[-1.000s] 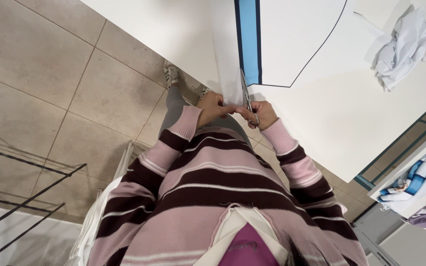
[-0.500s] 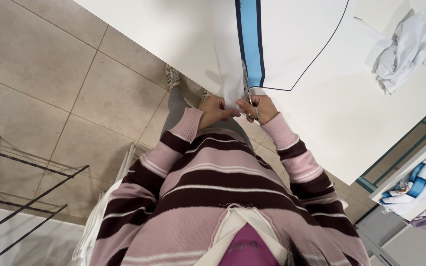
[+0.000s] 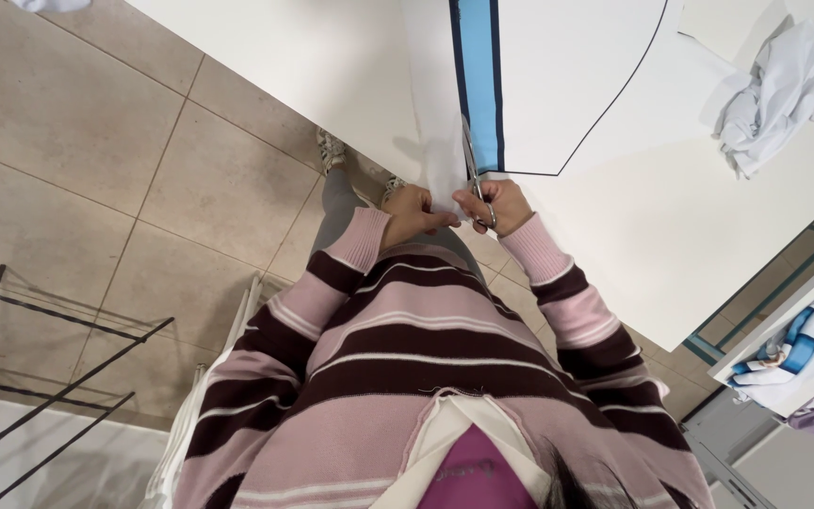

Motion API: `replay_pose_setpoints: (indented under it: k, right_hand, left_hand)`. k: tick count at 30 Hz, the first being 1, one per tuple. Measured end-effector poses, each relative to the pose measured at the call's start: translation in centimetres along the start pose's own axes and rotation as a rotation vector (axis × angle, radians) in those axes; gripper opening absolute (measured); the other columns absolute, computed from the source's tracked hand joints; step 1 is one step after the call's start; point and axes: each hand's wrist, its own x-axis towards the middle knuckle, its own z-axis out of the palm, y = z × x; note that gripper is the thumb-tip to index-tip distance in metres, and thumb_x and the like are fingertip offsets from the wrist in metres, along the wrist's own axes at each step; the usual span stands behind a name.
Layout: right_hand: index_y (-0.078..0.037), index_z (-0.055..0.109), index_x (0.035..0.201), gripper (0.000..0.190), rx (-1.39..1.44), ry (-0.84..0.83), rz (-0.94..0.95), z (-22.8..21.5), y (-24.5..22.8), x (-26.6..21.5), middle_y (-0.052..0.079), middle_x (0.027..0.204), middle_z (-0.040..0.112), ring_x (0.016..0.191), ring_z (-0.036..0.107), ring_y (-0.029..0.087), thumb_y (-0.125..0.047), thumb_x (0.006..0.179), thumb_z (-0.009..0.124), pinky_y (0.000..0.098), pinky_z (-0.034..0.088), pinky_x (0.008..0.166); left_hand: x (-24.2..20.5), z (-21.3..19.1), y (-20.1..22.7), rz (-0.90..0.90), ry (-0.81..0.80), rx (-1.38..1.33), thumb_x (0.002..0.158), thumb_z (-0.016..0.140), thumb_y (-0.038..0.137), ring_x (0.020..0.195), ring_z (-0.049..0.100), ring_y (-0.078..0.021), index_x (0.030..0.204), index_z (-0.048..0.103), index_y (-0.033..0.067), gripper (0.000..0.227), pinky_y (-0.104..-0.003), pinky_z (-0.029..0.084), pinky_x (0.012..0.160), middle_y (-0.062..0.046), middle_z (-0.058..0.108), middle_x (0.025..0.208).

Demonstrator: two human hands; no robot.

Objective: The person uses shears to cut a large piece of white fabric with a blue stripe along a drawn pattern on a white table. They reposition the fabric and continue cutting along the marked lines, removing excess material.

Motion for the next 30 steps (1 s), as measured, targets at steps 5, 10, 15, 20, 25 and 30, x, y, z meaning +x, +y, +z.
replay_pose_setpoints:
  k: [5, 10, 15, 20, 25, 30]
  right_hand:
    - [-0.005, 0.065, 0.07, 0.043, 0.082, -0.02, -0.047, -0.1, -1.8, 0.5, 0.001, 0.061, 0.061, 0.047, 0.055, 0.01, -0.04, 0.092, 0.076, 0.0245, 0.044, 0.045]
    - [-0.006, 0.066, 0.071, 0.041, 0.029, -0.016, -0.026, -0.2, -2.4, 0.8, -0.001, 0.062, 0.061, 0.05, 0.057, 0.009, -0.041, 0.092, 0.075, 0.0238, 0.046, 0.048]
    - [-0.006, 0.065, 0.071, 0.041, 0.095, -0.009, -0.034, -0.2, -1.6, 0.8, -0.001, 0.06, 0.057, 0.049, 0.05, 0.008, -0.039, 0.091, 0.078, 0.024, 0.043, 0.045]
    - [-0.006, 0.068, 0.073, 0.035, 0.145, -0.013, -0.022, -0.1, -1.4, 1.0, -0.002, 0.058, 0.055, 0.045, 0.047, 0.007, -0.034, 0.09, 0.079, 0.0238, 0.039, 0.041]
    - [-0.005, 0.065, 0.07, 0.037, 0.051, -0.013, -0.016, -0.6, -1.1, 1.4, 0.0, 0.058, 0.055, 0.044, 0.048, 0.008, -0.031, 0.092, 0.078, 0.025, 0.037, 0.039]
    - [-0.005, 0.063, 0.069, 0.04, 0.04, -0.013, -0.01, -0.7, -2.8, 1.8, 0.001, 0.061, 0.06, 0.046, 0.051, 0.009, -0.032, 0.095, 0.076, 0.025, 0.041, 0.042]
  left_hand:
    - [0.2, -0.2, 0.0, -0.007, -0.004, 0.02, 0.081, 0.083, 0.03, 0.055, 0.064, -0.0099, 0.08, 0.081, 0.0018, 0.028, -0.027, 0.05, 0.053, -0.006, 0.072, 0.064]
    - [0.0, -0.4, 0.2, -0.007, -0.014, 0.024, 0.08, 0.083, 0.031, 0.055, 0.065, -0.01, 0.081, 0.08, 0.0018, 0.029, -0.026, 0.051, 0.054, -0.005, 0.072, 0.064]
    - [0.2, -0.3, -0.1, -0.022, -0.008, 0.035, 0.079, 0.084, 0.032, 0.055, 0.065, -0.0104, 0.08, 0.08, 0.0023, 0.03, -0.027, 0.051, 0.053, -0.005, 0.072, 0.064]
    - [0.5, -0.2, -0.5, -0.023, 0.009, 0.082, 0.079, 0.086, 0.034, 0.054, 0.066, -0.0115, 0.075, 0.078, -0.0001, 0.035, -0.027, 0.051, 0.053, -0.007, 0.072, 0.063]
    - [0.8, -0.1, -1.1, -0.018, 0.008, 0.046, 0.078, 0.085, 0.032, 0.054, 0.066, -0.0119, 0.076, 0.078, 0.0002, 0.033, -0.028, 0.051, 0.052, -0.007, 0.072, 0.064]
    - [1.0, 0.0, -1.6, 0.008, 0.009, 0.066, 0.078, 0.085, 0.033, 0.053, 0.066, -0.0121, 0.076, 0.078, 0.0002, 0.034, -0.028, 0.052, 0.052, -0.007, 0.073, 0.063]
